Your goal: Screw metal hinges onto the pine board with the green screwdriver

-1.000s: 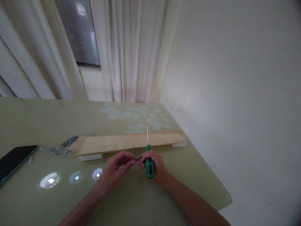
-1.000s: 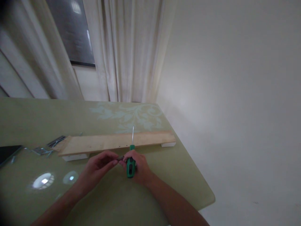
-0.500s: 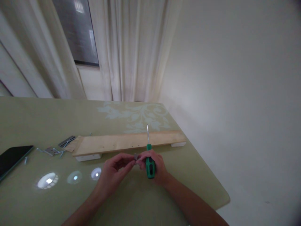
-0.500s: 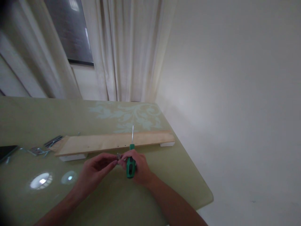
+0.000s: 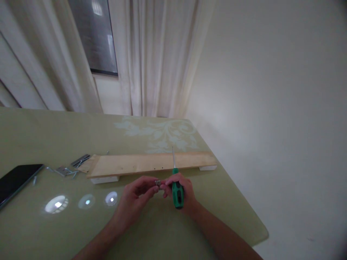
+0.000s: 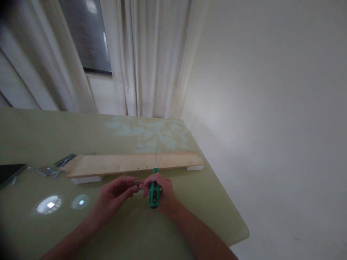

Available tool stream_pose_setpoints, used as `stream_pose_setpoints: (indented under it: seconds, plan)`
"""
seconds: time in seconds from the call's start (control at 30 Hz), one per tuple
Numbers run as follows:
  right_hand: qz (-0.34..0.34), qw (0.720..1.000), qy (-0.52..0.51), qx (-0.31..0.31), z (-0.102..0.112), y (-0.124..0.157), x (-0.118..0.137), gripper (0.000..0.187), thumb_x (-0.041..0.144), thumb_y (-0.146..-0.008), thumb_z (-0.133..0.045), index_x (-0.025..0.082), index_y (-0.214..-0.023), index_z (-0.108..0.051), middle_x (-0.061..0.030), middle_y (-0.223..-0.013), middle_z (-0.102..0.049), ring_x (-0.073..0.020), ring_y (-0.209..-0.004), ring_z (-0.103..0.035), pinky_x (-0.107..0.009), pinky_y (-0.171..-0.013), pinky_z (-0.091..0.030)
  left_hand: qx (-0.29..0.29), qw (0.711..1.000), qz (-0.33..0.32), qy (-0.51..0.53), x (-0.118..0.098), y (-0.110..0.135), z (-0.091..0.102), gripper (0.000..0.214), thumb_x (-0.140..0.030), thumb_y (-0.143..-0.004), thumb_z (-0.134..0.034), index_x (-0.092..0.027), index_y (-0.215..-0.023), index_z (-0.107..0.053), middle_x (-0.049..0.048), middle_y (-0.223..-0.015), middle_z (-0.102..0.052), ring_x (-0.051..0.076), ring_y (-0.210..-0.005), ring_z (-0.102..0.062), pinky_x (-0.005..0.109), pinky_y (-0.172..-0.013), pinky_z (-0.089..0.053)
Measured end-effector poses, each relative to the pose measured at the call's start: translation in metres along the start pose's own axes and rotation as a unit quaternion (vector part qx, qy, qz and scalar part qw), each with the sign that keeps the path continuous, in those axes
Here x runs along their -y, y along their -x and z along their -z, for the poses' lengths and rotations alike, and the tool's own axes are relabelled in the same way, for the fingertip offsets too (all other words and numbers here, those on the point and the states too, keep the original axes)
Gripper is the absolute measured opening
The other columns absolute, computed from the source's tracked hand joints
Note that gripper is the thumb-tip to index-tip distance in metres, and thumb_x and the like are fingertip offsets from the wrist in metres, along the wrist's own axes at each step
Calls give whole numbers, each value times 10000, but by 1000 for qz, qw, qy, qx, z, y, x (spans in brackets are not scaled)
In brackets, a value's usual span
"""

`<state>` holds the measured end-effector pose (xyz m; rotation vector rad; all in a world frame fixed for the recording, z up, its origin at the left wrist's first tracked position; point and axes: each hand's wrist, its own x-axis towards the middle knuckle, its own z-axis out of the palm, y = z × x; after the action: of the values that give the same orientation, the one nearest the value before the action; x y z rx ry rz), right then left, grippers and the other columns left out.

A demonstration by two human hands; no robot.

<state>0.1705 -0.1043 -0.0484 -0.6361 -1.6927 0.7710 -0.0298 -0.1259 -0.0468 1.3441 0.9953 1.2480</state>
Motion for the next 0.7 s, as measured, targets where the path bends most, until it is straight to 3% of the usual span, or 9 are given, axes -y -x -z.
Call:
stream_pose_setpoints:
  seconds: [0.17, 0.43, 0.57, 0.7]
  plan:
    - [40, 999, 25, 14, 2, 0, 2, 182, 175, -927, -797, 280, -1033, -694, 28, -832, -810, -146, -629, -789, -229, -615, -657, -34, 999, 10, 38, 6, 4, -7, 299, -421, -891, -808, -206, -1098, -792, 90, -1035, -852, 240, -889, -826, 322, -758, -699]
    - [75, 997, 32, 15, 4, -2, 3, 287, 157, -962, -757, 302, -1188, -656, -24, -1105, -845, -159, -737, -830, -206, -591, -665, -20, 991, 39, 125, -1, 5, -12, 417, -441, -904, -820, -208, -1238, -732, 92, -1077, -849, 230, -954, -823, 338, -863, -693]
    - [119, 989, 80, 40, 8, -5, 8, 333, 135, -964, -733, 310, -1241, -671, -29, -1225, -823, -212, -1073, -811, -266, -862, -682, -28, 986, 61, 155, -4, 5, -14, 412, -448, -878, -847, -201, -1196, -761, 103, -1158, -834, 244, -1026, -813, 350, -916, -686]
    - [168, 973, 148, 57, 11, -5, 9, 373, 121, -989, -686, 287, -1320, -643, -61, -1294, -794, -211, -1158, -779, -274, -964, -651, -35, 987, 48, 149, -7, 6, -17, 353, -425, -876, -851, -200, -1137, -778, 103, -1161, -833, 247, -1026, -813, 337, -893, -693]
